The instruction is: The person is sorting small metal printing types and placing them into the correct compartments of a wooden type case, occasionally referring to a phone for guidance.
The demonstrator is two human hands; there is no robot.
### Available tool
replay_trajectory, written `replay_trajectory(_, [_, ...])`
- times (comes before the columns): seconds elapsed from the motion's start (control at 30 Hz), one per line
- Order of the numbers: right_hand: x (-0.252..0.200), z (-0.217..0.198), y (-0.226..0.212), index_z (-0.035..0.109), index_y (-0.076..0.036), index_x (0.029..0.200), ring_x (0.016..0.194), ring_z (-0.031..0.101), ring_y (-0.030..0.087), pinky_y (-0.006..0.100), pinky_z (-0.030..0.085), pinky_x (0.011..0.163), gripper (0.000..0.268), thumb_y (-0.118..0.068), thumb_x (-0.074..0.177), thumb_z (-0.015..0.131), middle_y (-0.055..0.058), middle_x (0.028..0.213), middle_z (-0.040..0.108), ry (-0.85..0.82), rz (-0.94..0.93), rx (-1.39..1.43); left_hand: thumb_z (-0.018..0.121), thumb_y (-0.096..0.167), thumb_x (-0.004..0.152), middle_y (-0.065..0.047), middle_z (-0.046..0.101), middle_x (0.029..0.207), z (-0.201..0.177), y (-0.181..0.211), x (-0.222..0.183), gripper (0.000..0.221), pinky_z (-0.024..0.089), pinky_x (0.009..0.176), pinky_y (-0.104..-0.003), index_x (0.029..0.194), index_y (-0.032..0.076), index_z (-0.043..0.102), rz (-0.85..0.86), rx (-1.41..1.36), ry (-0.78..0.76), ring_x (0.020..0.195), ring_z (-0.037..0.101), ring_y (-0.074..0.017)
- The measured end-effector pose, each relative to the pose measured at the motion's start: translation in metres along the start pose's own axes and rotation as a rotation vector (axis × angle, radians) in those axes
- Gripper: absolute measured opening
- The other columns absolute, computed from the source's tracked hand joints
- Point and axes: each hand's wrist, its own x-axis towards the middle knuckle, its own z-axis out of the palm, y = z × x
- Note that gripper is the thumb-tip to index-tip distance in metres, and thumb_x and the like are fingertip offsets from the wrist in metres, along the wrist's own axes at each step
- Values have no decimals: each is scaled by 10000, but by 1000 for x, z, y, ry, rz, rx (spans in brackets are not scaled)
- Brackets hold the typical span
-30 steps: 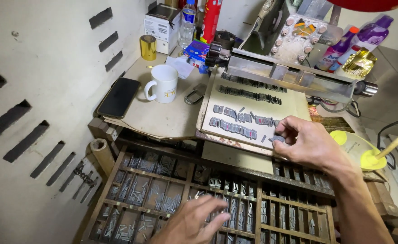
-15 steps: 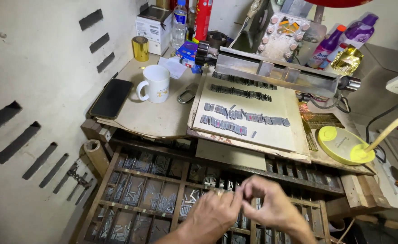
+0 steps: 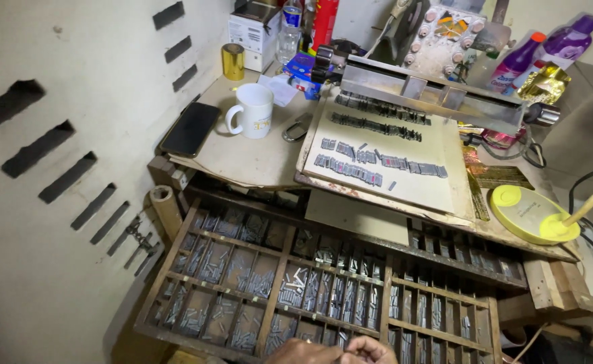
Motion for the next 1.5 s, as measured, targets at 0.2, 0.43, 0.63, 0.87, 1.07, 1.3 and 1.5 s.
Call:
replay_trajectory(0.2, [-56, 63, -62, 828, 95, 993, 762, 831, 325, 376, 690, 741, 228, 76, 766, 812, 248, 900, 871, 230, -277, -159, 615, 116, 1050, -86, 763, 882, 6, -3, 10, 173, 578, 587, -296, 1146, 41, 737, 151, -277, 436, 666, 687, -148])
replay_trajectory(0.43, [-89, 84, -89, 779, 40, 1055, 866, 773, 256, 337, 661, 803, 242, -34, 824, 774, 175, 985, 810, 207, -408, -220, 705, 167, 988, -73, 798, 1055, 13, 0, 10, 209, 631, 781, -302, 1174, 79, 742, 231, -308, 566, 842, 775, -172])
replay_trajectory(0.63, [-81, 78, -72, 770, 22, 1053, 848, 712, 175, 265, 617, 768, 229, -16, 828, 792, 114, 979, 768, 244, -438, -160, 688, 186, 985, -128, 766, 1157, 20, -5, 8, 248, 646, 903, -303, 1192, 56, 734, 150, -447, 542, 1020, 778, -213])
replay_trajectory(0.87, [-80, 80, -68, 753, 24, 1091, 895, 742, 204, 298, 649, 853, 268, 10, 825, 778, 142, 1020, 777, 215, -445, -167, 680, 140, 1005, -136, 785, 1054, 24, -10, 6, 238, 683, 788, -307, 1223, 47, 699, 240, -414, 576, 875, 799, -216])
replay_trajectory(1.07, [-81, 81, -69, 755, 14, 1093, 929, 730, 208, 283, 655, 864, 250, -9, 845, 763, 136, 1055, 745, 185, -509, -261, 691, 147, 1000, -151, 771, 1118, 27, -14, 5, 253, 674, 793, -312, 1233, 49, 700, 245, -359, 594, 919, 800, -238])
replay_trajectory(1.3, [-80, 82, -68, 719, 0, 1085, 862, 698, 176, 254, 644, 784, 181, -48, 910, 713, 105, 1005, 704, 105, -606, -329, 676, 182, 1008, -138, 774, 1125, 28, -14, 4, 244, 668, 790, -303, 1223, 73, 711, 208, -355, 589, 907, 801, -230])
replay_trajectory(1.5, [-70, 68, -37, 664, -38, 1025, 798, 688, 146, 254, 590, 754, 95, -93, 950, 683, 66, 975, 644, 133, -577, -267, 674, 238, 985, -38, 808, 1086, 45, -28, 0, 211, 580, 831, -271, 1119, 112, 776, 46, -440, 542, 945, 777, -110])
